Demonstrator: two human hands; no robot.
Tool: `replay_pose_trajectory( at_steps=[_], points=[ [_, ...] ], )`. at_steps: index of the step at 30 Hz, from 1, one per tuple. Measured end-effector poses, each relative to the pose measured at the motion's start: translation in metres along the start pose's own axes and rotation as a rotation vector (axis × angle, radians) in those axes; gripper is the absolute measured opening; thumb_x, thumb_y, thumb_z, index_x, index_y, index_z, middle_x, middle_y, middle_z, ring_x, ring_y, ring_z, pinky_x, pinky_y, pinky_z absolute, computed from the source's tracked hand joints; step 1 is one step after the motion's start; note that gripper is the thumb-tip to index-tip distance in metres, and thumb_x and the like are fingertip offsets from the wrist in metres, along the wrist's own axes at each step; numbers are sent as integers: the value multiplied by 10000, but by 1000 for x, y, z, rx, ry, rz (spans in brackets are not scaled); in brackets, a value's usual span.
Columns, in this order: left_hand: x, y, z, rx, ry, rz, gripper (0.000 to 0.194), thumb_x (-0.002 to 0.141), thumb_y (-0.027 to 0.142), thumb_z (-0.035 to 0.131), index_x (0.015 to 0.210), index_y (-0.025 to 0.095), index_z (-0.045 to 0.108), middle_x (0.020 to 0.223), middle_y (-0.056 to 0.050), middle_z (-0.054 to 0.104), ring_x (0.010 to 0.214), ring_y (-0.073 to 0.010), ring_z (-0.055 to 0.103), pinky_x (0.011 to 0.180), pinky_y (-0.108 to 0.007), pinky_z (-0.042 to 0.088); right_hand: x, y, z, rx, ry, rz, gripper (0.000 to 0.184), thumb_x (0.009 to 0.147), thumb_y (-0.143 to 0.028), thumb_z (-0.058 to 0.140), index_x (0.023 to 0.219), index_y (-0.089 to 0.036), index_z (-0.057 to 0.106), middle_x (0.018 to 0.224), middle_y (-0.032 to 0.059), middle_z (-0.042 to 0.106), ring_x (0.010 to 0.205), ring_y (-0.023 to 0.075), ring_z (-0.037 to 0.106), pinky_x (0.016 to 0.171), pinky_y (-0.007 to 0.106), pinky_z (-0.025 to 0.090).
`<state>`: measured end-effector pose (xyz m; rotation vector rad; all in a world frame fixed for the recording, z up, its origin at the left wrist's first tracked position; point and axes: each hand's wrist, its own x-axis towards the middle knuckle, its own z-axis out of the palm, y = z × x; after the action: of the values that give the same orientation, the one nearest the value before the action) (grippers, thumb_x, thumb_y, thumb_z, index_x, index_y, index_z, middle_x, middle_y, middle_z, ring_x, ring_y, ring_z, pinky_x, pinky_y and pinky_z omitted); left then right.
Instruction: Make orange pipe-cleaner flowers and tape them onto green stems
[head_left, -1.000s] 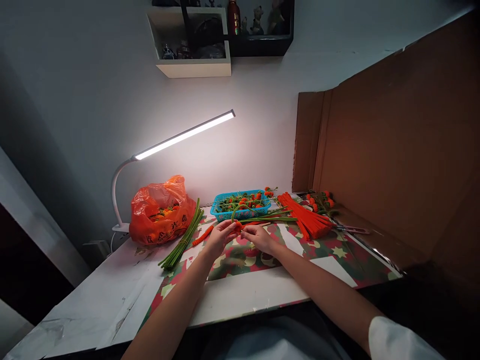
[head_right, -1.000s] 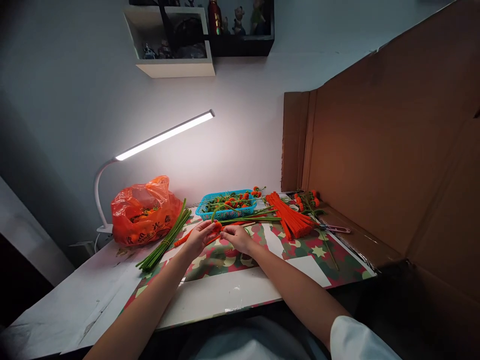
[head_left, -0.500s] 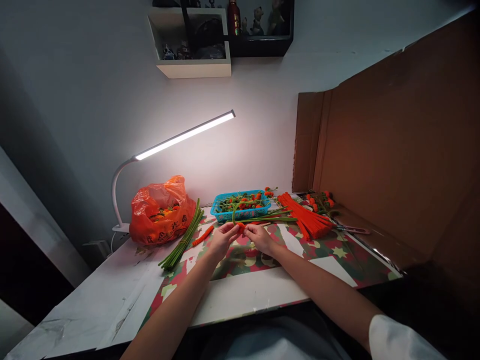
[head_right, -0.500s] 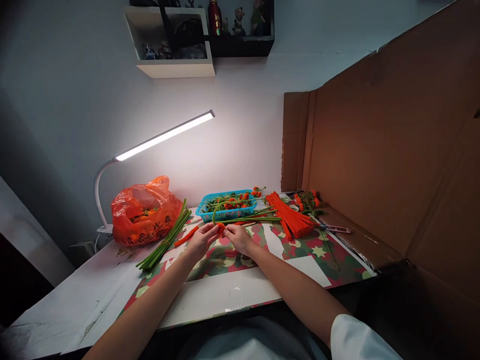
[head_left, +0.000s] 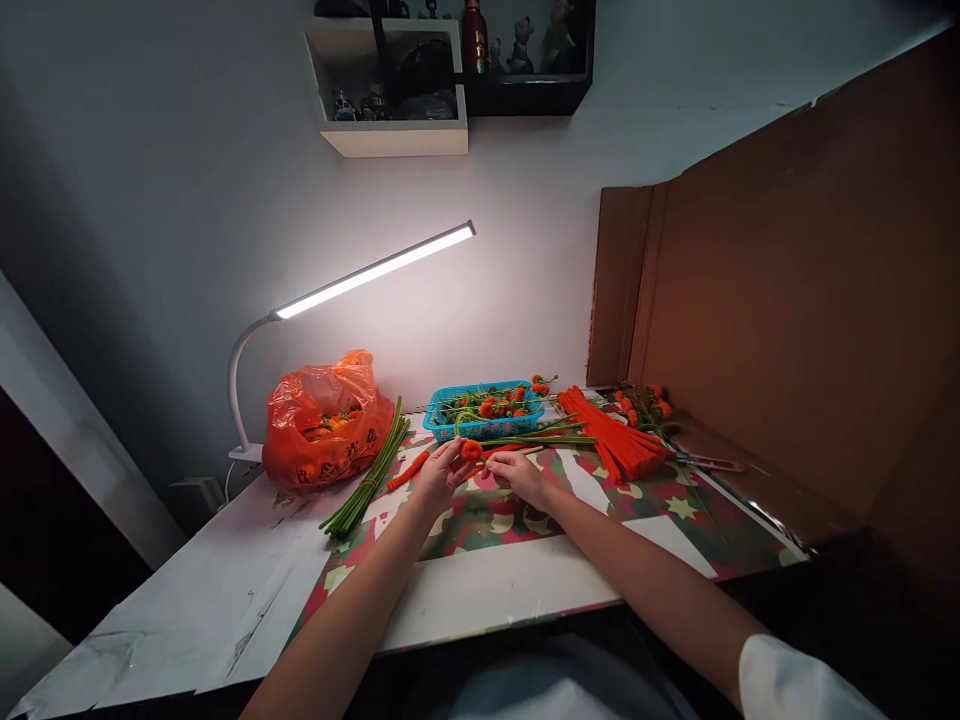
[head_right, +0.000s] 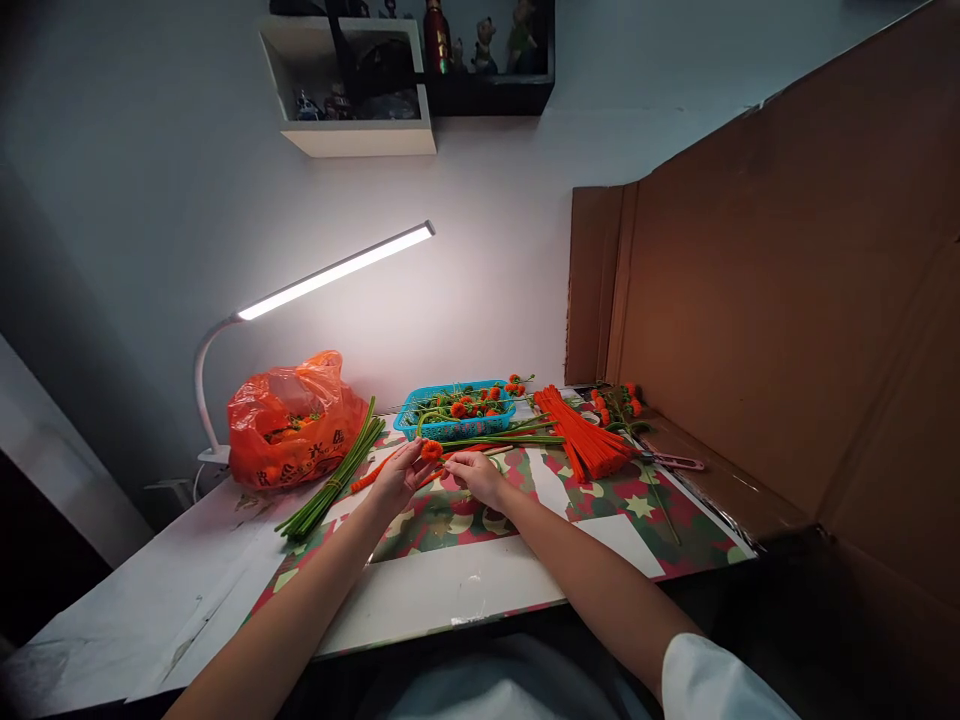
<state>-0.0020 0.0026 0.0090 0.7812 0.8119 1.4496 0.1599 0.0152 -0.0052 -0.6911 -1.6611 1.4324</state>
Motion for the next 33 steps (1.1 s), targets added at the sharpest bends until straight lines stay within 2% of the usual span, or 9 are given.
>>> replay_pose_trajectory(
  at_steps=[4, 9, 12, 15, 18, 21, 25, 33],
  points=[
    [-1, 1, 2, -33, -49, -36, 141, 876, 202, 524, 783, 138, 609, 756, -37, 685, 674, -124, 661, 657, -248, 563, -2, -1, 0, -46, 25, -31, 336, 698, -469, 555, 558, -184, 444, 523, -53, 358, 510, 83, 300, 508, 241, 222],
    [0, 2, 0, -107, -92, -123, 279, 909, 351, 463, 841, 135, 626, 814, -61, 699, 714, -140, 674, 669, -257, 563, -1, 0, -2, -129, 46, -64, 359, 705, -495, 539, 556, -180, 450, 526, -49, 366, 512, 81, 305, 501, 237, 226],
    [0, 1, -1, -101, -120, -110, 246, 875, 359, 529, 838, 139, 634, 837, -60, 702, 736, -142, 676, 702, -260, 559, 0, 0, -2, -145, 62, -76, 369, 705, -513, 550, 572, -176, 482, 528, -49, 371, 515, 83, 305, 501, 233, 235],
    [-2, 0, -1, -40, -134, -63, 142, 788, 269, 657, 848, 140, 650, 865, -62, 707, 762, -143, 675, 719, -242, 550, -1, 0, -1, -163, 77, -99, 370, 715, -516, 554, 581, -173, 516, 529, -48, 374, 518, 87, 312, 513, 234, 249],
    [-3, -2, 1, 24, -132, -21, 220, 684, 188, 747, 882, 133, 666, 878, -64, 710, 792, -148, 674, 750, -236, 538, -1, 0, -1, -194, 86, -128, 369, 726, -515, 555, 595, -171, 553, 538, -41, 397, 537, 97, 338, 529, 236, 272],
    [-3, -4, 2, 25, -101, 6, 305, 588, 189, 814, 851, 124, 675, 838, -53, 712, 779, -143, 670, 762, -235, 526, -1, 1, 0, -210, 101, -146, 365, 727, -519, 561, 640, -166, 597, 570, -27, 453, 568, 107, 376, 545, 237, 293],
    [-2, -10, 3, 43, -93, 38, 352, 539, 258, 844, 825, 133, 682, 801, -42, 713, 745, -143, 662, 757, -252, 509, 0, 5, 4, -158, 124, -74, 383, 717, -542, 560, 684, -163, 606, 579, -26, 447, 549, 104, 364, 525, 237, 281],
    [-3, -17, 7, 48, -96, 54, 395, 493, 281, 858, 821, 143, 686, 776, -42, 717, 714, -150, 652, 724, -256, 490, 1, 4, 10, -73, 141, -40, 404, 676, -546, 592, 568, -177, 471, 524, -47, 382, 509, 84, 318, 487, 236, 233]
  ],
)
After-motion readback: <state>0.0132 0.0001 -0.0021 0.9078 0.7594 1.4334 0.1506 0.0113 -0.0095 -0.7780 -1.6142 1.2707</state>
